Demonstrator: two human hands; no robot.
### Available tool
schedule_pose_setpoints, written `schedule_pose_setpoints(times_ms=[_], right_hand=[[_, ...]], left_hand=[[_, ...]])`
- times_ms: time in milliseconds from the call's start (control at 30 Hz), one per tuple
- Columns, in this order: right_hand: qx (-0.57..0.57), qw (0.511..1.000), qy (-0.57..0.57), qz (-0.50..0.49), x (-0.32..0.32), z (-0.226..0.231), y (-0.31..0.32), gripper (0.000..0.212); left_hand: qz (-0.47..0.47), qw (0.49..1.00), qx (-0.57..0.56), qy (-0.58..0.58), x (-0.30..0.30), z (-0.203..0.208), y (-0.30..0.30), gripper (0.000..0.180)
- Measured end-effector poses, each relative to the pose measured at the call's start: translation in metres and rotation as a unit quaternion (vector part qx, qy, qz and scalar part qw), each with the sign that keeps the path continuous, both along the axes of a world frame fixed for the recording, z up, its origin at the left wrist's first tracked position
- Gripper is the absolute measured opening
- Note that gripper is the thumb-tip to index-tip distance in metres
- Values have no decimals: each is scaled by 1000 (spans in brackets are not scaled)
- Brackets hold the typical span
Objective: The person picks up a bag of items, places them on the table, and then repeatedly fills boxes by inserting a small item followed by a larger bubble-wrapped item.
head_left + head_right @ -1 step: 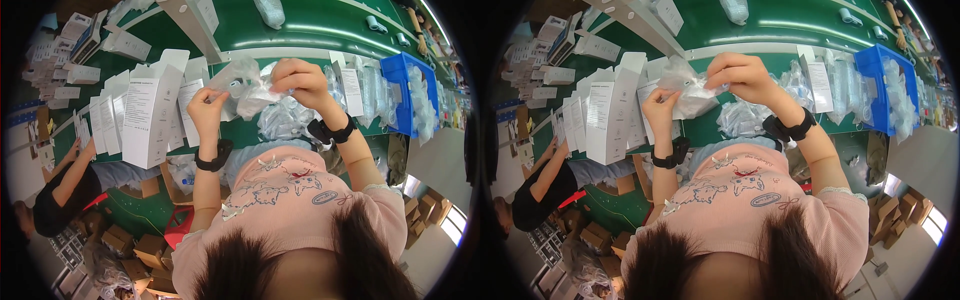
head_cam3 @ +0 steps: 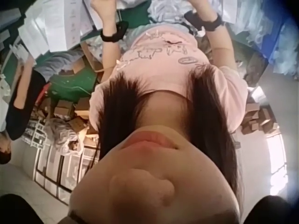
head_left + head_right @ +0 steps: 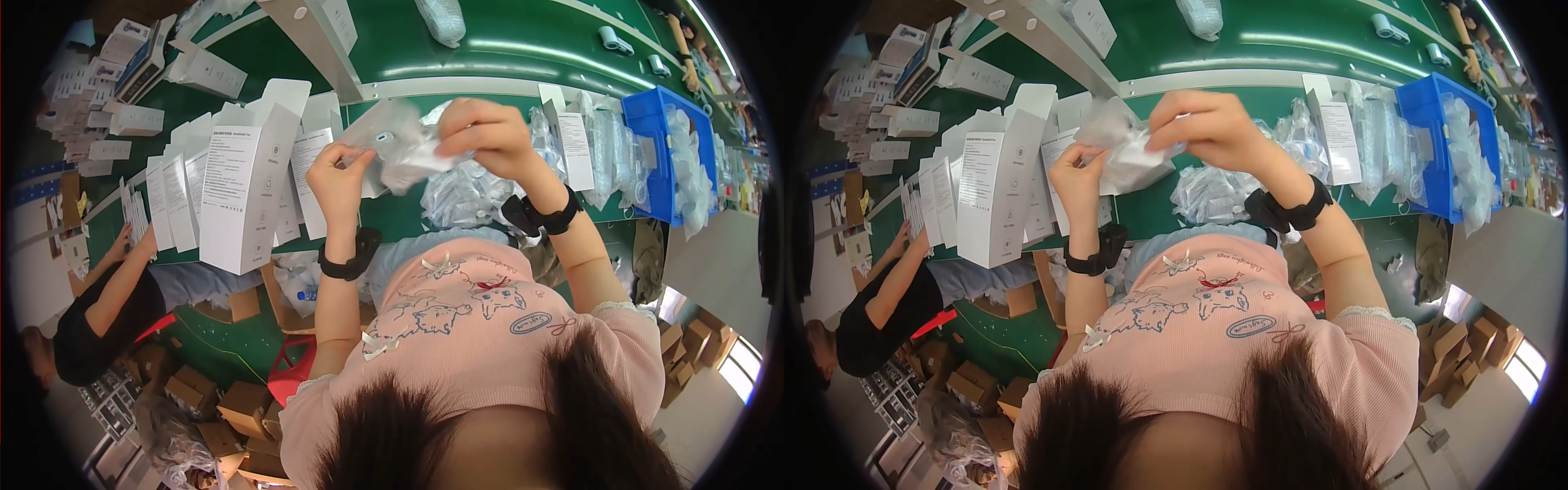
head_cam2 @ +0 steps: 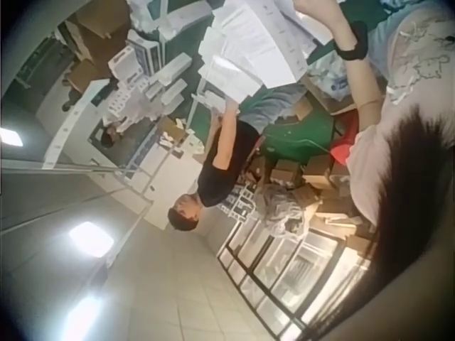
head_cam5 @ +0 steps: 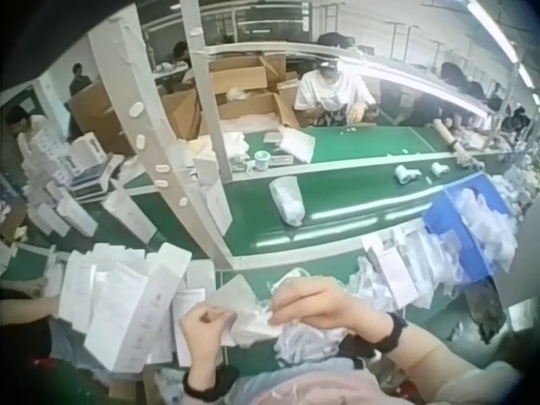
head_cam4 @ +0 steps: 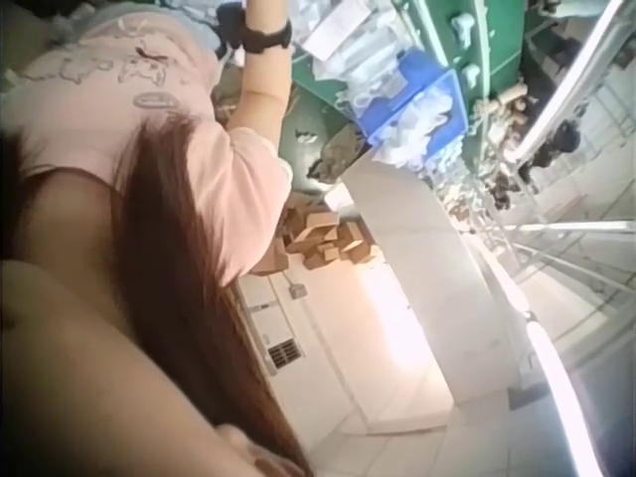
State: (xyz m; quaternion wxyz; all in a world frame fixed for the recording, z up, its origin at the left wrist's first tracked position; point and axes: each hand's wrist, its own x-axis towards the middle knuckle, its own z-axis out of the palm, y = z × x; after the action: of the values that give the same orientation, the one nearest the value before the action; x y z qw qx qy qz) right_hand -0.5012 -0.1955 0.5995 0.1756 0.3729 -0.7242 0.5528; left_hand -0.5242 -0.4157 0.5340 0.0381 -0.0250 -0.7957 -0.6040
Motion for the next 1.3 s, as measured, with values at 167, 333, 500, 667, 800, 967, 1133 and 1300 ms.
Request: schedule_pose_setpoints(times_ms=[167, 333, 500, 667, 800, 967, 1133, 1300], right_hand=[[113, 989, 64, 67, -15, -29, -21, 24], [335, 932, 43, 127, -15, -47, -37, 23], [359, 928, 94, 29, 1, -51, -24, 44], [118, 984, 22, -131, 7, -93, -16, 79], [109, 952, -284, 38, 1, -117, -17, 105], [64, 958, -262, -100, -22, -78, 30, 113], [-201, 903, -248, -288, -105, -71, 134, 105], [-133, 864, -211, -437, -166, -136, 241, 104]], left_hand=[[-21, 1000, 1, -16, -3, -5, 4, 17], [-61, 997, -9, -35, -3, -10, -7, 19], [29, 986, 166, 16, 12, 3, -9, 37], [-7, 916, -384, 120, 29, -12, -28, 59], [-46, 878, -470, 81, 33, -14, -12, 68], [-61, 871, -486, 34, 44, 4, 19, 76], [-137, 883, -447, -38, 43, -21, 41, 79], [-148, 929, -308, -142, -17, -55, 49, 81]])
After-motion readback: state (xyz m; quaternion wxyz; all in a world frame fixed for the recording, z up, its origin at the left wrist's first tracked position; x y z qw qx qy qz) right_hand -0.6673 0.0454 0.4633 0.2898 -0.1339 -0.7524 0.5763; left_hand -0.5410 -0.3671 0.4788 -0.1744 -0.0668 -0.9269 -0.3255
